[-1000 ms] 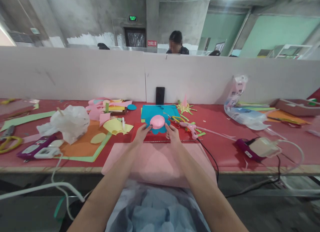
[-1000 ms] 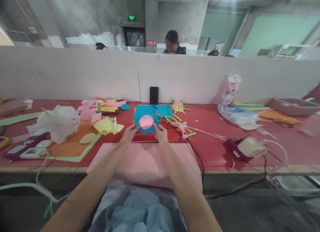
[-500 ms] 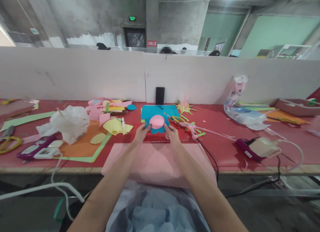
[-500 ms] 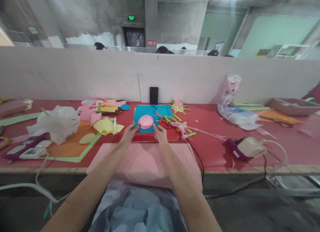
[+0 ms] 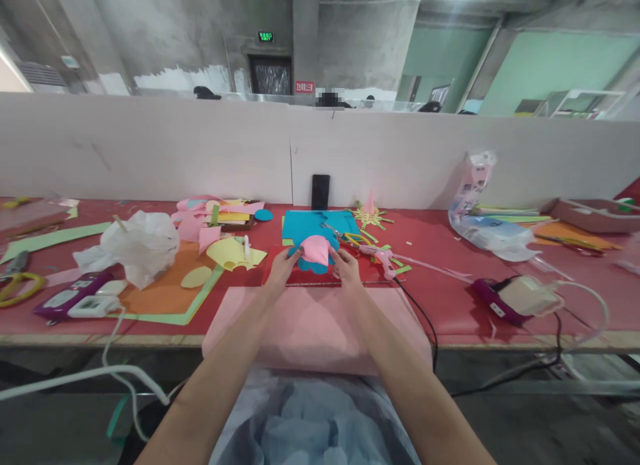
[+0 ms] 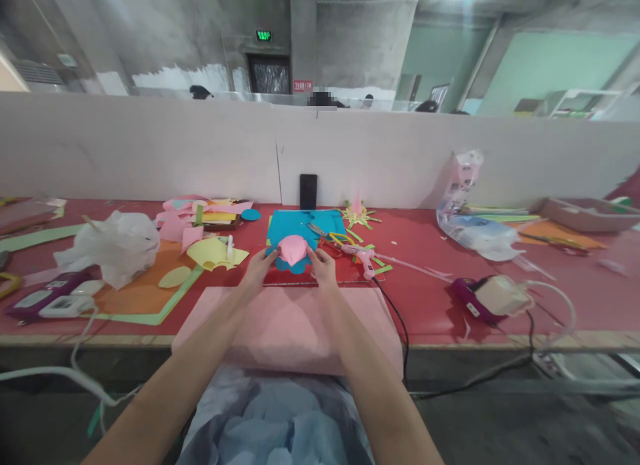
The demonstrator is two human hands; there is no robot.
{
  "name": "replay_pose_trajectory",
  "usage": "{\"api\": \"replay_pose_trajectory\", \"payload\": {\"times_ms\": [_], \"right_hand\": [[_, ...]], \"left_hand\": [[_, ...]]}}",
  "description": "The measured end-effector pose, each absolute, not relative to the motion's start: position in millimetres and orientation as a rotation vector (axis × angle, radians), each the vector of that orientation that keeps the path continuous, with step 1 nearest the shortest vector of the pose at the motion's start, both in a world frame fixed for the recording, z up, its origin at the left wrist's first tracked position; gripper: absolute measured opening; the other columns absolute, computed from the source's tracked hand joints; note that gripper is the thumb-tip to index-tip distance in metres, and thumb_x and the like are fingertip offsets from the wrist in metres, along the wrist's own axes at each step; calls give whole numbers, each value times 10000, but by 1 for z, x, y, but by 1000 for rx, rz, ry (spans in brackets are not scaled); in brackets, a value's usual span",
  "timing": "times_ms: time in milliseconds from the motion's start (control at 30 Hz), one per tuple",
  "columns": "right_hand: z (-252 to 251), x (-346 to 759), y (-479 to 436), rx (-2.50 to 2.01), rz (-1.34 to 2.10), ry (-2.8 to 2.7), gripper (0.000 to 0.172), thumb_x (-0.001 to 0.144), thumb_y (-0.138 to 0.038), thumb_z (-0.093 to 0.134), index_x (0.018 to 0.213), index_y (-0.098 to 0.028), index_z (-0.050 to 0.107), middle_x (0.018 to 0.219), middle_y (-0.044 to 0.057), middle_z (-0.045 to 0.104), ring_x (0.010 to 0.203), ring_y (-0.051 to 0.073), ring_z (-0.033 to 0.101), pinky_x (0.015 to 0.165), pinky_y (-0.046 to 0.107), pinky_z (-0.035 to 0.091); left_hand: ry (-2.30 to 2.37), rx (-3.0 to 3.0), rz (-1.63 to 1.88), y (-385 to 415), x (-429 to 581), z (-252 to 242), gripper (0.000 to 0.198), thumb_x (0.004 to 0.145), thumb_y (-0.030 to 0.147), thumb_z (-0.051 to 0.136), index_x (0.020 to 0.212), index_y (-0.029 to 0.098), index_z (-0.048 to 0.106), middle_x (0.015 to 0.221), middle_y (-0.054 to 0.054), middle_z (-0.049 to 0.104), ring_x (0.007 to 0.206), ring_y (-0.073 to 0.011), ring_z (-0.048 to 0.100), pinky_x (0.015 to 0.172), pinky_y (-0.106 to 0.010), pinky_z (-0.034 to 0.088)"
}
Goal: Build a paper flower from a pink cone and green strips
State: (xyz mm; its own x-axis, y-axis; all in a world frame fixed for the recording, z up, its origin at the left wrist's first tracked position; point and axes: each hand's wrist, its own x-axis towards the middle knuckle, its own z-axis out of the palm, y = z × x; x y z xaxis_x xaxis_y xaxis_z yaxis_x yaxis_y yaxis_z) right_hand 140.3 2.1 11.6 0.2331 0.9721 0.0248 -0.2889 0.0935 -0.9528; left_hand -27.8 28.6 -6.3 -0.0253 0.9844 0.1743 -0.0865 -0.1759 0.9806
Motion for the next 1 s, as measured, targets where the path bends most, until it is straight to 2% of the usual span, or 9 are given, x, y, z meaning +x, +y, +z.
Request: {"api": "replay_pose_trajectory", "payload": {"times_ms": [233, 300, 433, 567, 700, 867, 933, 1000], "right_hand": [[9, 142, 5, -998, 1120, -781, 497, 471, -519, 770, 575, -218, 388, 365, -127, 205, 323, 31, 192, 294, 190, 148], [9, 142, 5, -1021, 1103, -791, 465, 483, -528, 760, 603, -213, 440, 361, -125, 227, 321, 36, 206, 293, 191, 169], [9, 144, 3, -1016, 1113, -778, 458, 541, -534, 730, 808, -196, 572, 365, -130, 266, 322, 40, 214, 305, 184, 184], [7, 148, 3, -908, 1169, -734, 434, 574, -494, 723, 843, -176, 601, 380, -135, 231, 341, 31, 182, 319, 172, 154], [8, 152, 3, -798, 1249, -701, 346, 629, -424, 710, 834, -167, 603, 404, -137, 192, 354, 25, 160, 330, 159, 133], [9, 156, 5, -691, 1361, -663, 190, 745, -334, 632, 836, -179, 569, 423, -134, 150, 352, 31, 124, 326, 153, 130], [9, 157, 5, -643, 1410, -650, 145, 765, -298, 607, 832, -176, 566, 425, -130, 145, 356, 34, 114, 325, 149, 133], [9, 158, 5, -596, 1442, -649, 117, 777, -277, 587, 826, -173, 567, 426, -126, 147, 361, 36, 104, 322, 146, 135]], "left_hand": [[1056, 1294, 1329, 29, -26, -6, 436, 615, 490, 694, 887, 150, 670, 754, -44, 668, 697, -177, 615, 700, -304, 497], [1045, 1308, 1342, 29, -27, -6, 413, 619, 470, 691, 880, 151, 662, 743, -33, 663, 686, -174, 610, 690, -305, 496], [1126, 1313, 1438, 32, -29, -7, 354, 601, 427, 696, 827, 159, 647, 719, -15, 648, 684, -179, 602, 663, -297, 485], [1290, 1474, 1502, 28, -32, -9, 373, 630, 362, 694, 960, 197, 638, 852, -30, 667, 807, -210, 611, 732, -299, 465], [1487, 1666, 1406, 19, -32, -7, 429, 704, 307, 640, 1122, 241, 570, 1054, -51, 649, 946, -239, 602, 815, -312, 444], [1839, 1832, 1125, 16, -32, -3, 416, 776, 279, 556, 1183, 213, 504, 1038, -82, 642, 977, -250, 591, 830, -348, 447], [1915, 1885, 1190, 15, -33, -1, 382, 784, 275, 544, 1155, 189, 515, 1052, -105, 619, 1004, -253, 571, 858, -368, 439], [1947, 1917, 1396, 11, -32, 4, 326, 799, 243, 514, 1117, 174, 530, 1037, -111, 600, 1014, -243, 556, 881, -371, 429]]}}
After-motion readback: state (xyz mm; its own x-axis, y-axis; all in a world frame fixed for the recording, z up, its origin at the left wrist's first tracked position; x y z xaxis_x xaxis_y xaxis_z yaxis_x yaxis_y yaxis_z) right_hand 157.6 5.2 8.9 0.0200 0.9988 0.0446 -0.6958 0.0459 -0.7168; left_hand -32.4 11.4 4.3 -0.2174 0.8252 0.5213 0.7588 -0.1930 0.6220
